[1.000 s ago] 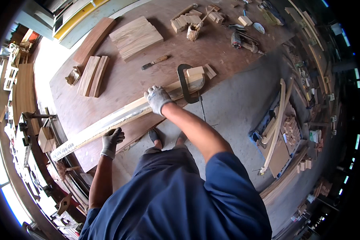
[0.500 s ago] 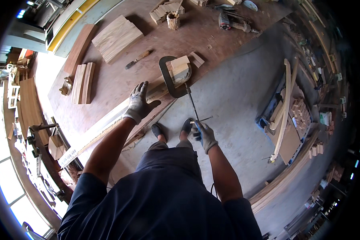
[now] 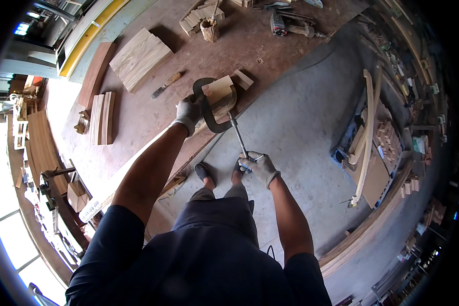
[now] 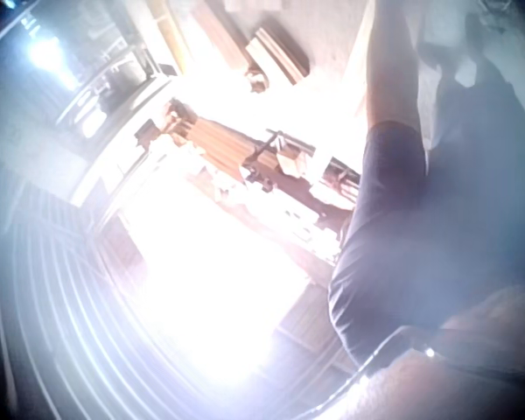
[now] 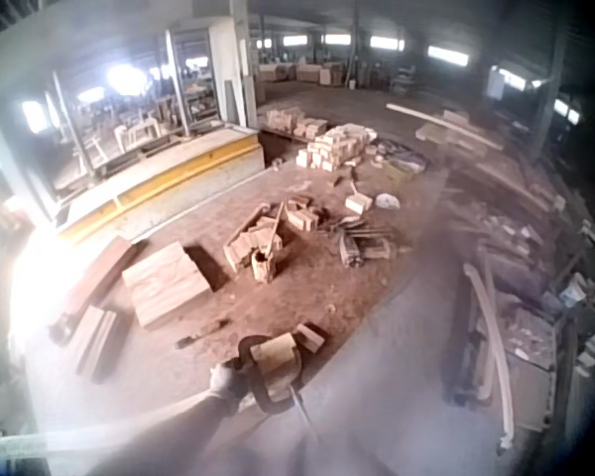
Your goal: The person assembles a wooden piece by applying glue to a small block and attaching it to a long plank. They use a nail gun to secure the block and a chisel to trim the excess wood flush with the plank's surface.
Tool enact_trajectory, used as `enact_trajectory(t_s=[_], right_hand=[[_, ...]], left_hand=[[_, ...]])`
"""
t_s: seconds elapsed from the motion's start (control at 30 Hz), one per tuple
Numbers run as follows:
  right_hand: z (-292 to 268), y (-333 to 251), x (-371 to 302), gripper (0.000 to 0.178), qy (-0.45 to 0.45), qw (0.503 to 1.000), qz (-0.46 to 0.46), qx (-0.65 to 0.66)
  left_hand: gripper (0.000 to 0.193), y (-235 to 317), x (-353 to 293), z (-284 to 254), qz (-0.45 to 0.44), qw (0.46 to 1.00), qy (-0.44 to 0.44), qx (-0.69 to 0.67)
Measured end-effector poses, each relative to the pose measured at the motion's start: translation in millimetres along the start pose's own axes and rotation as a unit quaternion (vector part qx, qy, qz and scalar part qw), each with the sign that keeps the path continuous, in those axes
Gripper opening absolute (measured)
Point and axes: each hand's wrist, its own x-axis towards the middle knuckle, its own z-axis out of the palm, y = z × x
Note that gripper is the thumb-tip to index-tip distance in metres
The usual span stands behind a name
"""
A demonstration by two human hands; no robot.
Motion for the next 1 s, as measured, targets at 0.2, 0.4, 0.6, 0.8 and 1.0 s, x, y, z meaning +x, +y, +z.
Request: enact_trajectory(t_s=[0.2,0.4,0.6,0.8,1.0], right_hand=[[19.3,9.6,-6.7,0.033,0.140,0.925,-0.143,-0.322],[39.0,12.5,-6.8,0.038,0.233,0.681,-0.180,-0.670],[-7.7,59.8,-15.0,0.044,0.022,0.940,0.070,0.334],[25.2,52.1,1.0,0.048,-0.050,0.826,0.116,0.550],[22.1,52.1,-3.5,0.026,0.086,0.953,-0.017,0.291]], left_hand=[[0.036,7.8,-8.8,2.7,-0.026,0.999,0.025,-0.030],[0.034,15.4,-14.3,0.1,-0.037,0.998,0.030,-0.047],[0.034,2.9,-5.6,1.8,-0.038,0.998,0.021,-0.047],[0.034,0.5,-0.5,3.5,-0.036,0.998,0.014,-0.041],[0.035,-3.6,3.8,5.7,-0.040,0.997,0.011,-0.064]])
